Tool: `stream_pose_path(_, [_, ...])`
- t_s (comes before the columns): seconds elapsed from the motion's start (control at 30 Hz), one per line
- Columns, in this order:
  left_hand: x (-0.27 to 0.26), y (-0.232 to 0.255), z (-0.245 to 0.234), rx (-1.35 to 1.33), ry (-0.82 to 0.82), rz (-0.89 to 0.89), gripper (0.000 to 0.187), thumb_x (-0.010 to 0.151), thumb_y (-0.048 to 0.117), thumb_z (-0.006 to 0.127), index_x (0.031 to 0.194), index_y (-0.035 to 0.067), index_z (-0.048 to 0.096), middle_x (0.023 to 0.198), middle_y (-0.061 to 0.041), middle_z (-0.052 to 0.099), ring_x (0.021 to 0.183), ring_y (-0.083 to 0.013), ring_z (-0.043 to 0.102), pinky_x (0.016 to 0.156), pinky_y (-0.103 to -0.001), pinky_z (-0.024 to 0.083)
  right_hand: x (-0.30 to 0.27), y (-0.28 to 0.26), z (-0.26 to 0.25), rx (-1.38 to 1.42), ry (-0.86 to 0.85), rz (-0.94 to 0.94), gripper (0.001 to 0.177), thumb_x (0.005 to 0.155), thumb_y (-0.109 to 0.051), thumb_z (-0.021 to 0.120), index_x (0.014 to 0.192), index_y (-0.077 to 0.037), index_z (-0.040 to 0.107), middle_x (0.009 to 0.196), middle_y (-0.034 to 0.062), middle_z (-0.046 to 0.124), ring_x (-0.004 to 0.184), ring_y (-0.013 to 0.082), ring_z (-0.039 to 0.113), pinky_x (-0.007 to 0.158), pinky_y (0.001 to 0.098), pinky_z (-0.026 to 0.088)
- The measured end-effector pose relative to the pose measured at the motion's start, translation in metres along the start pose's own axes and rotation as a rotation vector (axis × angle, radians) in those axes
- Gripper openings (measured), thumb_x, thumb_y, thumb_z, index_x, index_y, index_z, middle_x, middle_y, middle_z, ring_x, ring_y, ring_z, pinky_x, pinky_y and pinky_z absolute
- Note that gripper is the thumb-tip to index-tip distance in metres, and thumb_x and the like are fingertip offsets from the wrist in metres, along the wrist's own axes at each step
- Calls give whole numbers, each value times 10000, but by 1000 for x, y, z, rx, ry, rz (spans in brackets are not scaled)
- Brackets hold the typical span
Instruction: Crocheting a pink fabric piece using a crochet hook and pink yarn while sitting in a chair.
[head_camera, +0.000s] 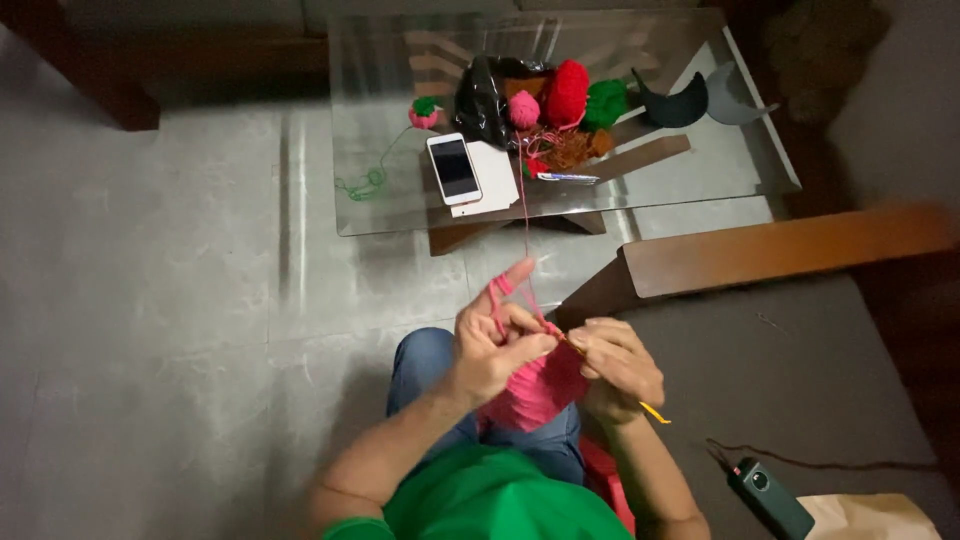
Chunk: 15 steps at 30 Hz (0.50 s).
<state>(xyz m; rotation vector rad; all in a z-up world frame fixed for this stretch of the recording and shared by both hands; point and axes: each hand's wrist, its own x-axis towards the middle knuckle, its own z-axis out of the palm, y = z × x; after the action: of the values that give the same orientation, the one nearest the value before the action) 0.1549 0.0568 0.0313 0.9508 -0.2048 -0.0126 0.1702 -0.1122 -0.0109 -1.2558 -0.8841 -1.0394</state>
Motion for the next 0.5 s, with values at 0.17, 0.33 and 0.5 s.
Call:
stream_pose_path(0.17, [-9,12,18,101,78,184,658,787,-111,778,1406,-63,561,701,-111,727,503,2,516,445,-102,425,20,2,15,-309,-48,-242,122,847,-130,799,770,-51,747,790,199,795,659,351,736,765,530,562])
stream_pose_path(0.33, [-13,-2,19,59,101,186,834,784,-107,773,1530,-28,408,774,-120,741,513,-5,549,474,-118,468,26,4,23,-336,-33,-303,124,870,-137,815,823,-52,738,813,199,798,661,339,730,789,513,534])
stream_pose_path(0.5, [-6,-4,20,-103,79,135,1003,747,-144,782,1599,19,279,780,-141,725,516,-29,601,489,-127,517,17,6,23,-292,-13,-266,114,864,-99,823,852,-36,729,826,209,796,678,335,735,798,510,533])
